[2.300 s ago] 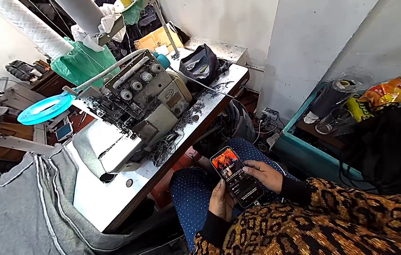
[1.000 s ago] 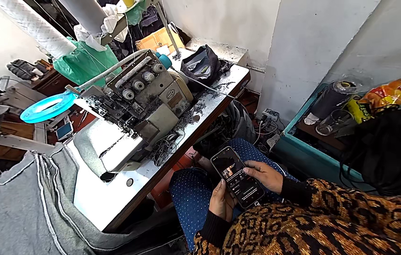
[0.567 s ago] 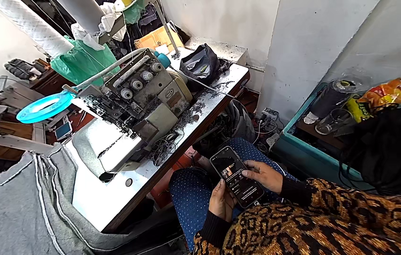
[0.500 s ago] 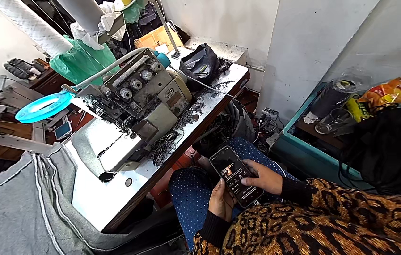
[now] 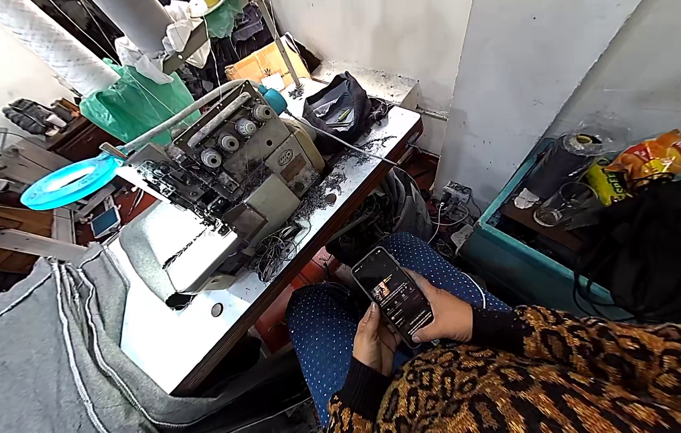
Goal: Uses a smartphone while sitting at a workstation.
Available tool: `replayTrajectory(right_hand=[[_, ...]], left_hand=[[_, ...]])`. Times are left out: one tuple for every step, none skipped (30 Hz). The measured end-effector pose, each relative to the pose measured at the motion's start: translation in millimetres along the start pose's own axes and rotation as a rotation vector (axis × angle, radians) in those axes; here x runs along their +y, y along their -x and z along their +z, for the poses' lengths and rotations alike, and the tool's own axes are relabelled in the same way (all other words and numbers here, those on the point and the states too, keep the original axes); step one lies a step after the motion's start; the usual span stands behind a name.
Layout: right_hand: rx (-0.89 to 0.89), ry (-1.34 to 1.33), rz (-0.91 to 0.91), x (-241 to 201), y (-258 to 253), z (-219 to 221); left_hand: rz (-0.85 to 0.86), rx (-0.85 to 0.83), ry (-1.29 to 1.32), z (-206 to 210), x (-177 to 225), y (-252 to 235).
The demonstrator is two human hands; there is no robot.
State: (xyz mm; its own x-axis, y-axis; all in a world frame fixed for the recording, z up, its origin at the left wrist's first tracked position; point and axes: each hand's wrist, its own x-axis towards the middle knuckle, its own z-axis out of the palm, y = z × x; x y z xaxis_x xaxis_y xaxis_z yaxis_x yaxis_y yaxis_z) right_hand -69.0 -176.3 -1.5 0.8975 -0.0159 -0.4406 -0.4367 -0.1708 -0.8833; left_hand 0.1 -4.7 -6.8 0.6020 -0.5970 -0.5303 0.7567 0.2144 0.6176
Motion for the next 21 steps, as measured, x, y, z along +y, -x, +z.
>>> replayTrajectory(right_hand=[[-0.002, 0.013, 0.002, 0.3, -0.2, -0.1], [-0.006, 0.015, 0.000, 0.6, -0.5, -0.3], [-0.013, 0.007, -0.004, 0.1, -0.4, -0.7], [-0.016, -0.011, -0.008, -0.2, -0.1, -0.8], [-0.018, -0.034, -0.014, -0.1, 0.3, -1.1], [-0.018, -0.061, -0.019, 0.3, 0.4, -1.4], [-0.019, -0.084, -0.022, 1.0, 0.2, -2.0], [-0.018, -0.096, -0.026, 1.5, 0.2, -2.7], [-0.014, -0.103, -0.032, 2.3, 0.1, -3.3], [-0.003, -0.113, -0.036, 3.0, 0.0, -3.6], [0.011, -0.125, -0.038, 3.7, -0.2, -3.8], [0.026, -0.140, -0.041, 4.1, -0.4, -3.6], [0.040, -0.156, -0.045, 3.9, -0.4, -3.4], [0.044, -0.171, -0.045, 3.0, -0.2, -3.7], [0.049, -0.178, -0.044, 2.4, -0.2, -3.9], [0.049, -0.182, -0.042, 1.9, -0.1, -4.1], [0.052, -0.181, -0.041, 1.7, -0.1, -4.1], [0.055, -0.178, -0.040, 1.7, -0.1, -4.2], [0.057, -0.176, -0.039, 1.4, 0.1, -4.4], [0.059, -0.175, -0.039, 1.0, 0.2, -4.6], [0.060, -0.176, -0.038, 0.8, 0.2, -4.7]], left_hand=[[-0.001, -0.002, 0.000, -0.4, 0.0, -0.5], [0.000, -0.002, 0.000, -0.9, 0.1, -0.8], [0.001, 0.000, -0.001, -0.8, 0.4, -0.6], [0.001, 0.008, -0.003, -0.1, 0.9, -0.2], [0.001, 0.014, -0.003, 0.3, 1.1, 0.1], [-0.001, 0.016, -0.002, 0.4, 1.3, 0.1], [-0.003, 0.014, -0.004, 0.1, 1.4, 0.2], [-0.005, 0.013, -0.005, -0.1, 1.4, 0.1], [-0.007, 0.010, -0.006, -0.3, 1.4, -0.1], [-0.010, 0.003, -0.007, -0.8, 1.2, -0.4], [-0.011, -0.004, -0.009, -1.3, 1.0, -0.9], [-0.011, -0.014, -0.009, -2.0, 0.8, -1.2], [-0.011, -0.021, -0.011, -2.5, 0.7, -1.5], [-0.012, -0.025, -0.012, -2.3, 1.0, -1.3], [-0.014, -0.023, -0.016, -1.6, 1.4, -0.8], [-0.015, -0.023, -0.022, -0.9, 1.9, -0.3], [-0.014, -0.019, -0.025, -0.1, 2.4, 0.2], [-0.014, -0.020, -0.026, 0.3, 2.8, 0.4], [-0.013, -0.022, -0.027, 0.4, 2.8, 0.5], [-0.012, -0.024, -0.024, 0.4, 2.8, 0.6], [-0.012, -0.027, -0.020, 0.1, 2.7, 0.7]])
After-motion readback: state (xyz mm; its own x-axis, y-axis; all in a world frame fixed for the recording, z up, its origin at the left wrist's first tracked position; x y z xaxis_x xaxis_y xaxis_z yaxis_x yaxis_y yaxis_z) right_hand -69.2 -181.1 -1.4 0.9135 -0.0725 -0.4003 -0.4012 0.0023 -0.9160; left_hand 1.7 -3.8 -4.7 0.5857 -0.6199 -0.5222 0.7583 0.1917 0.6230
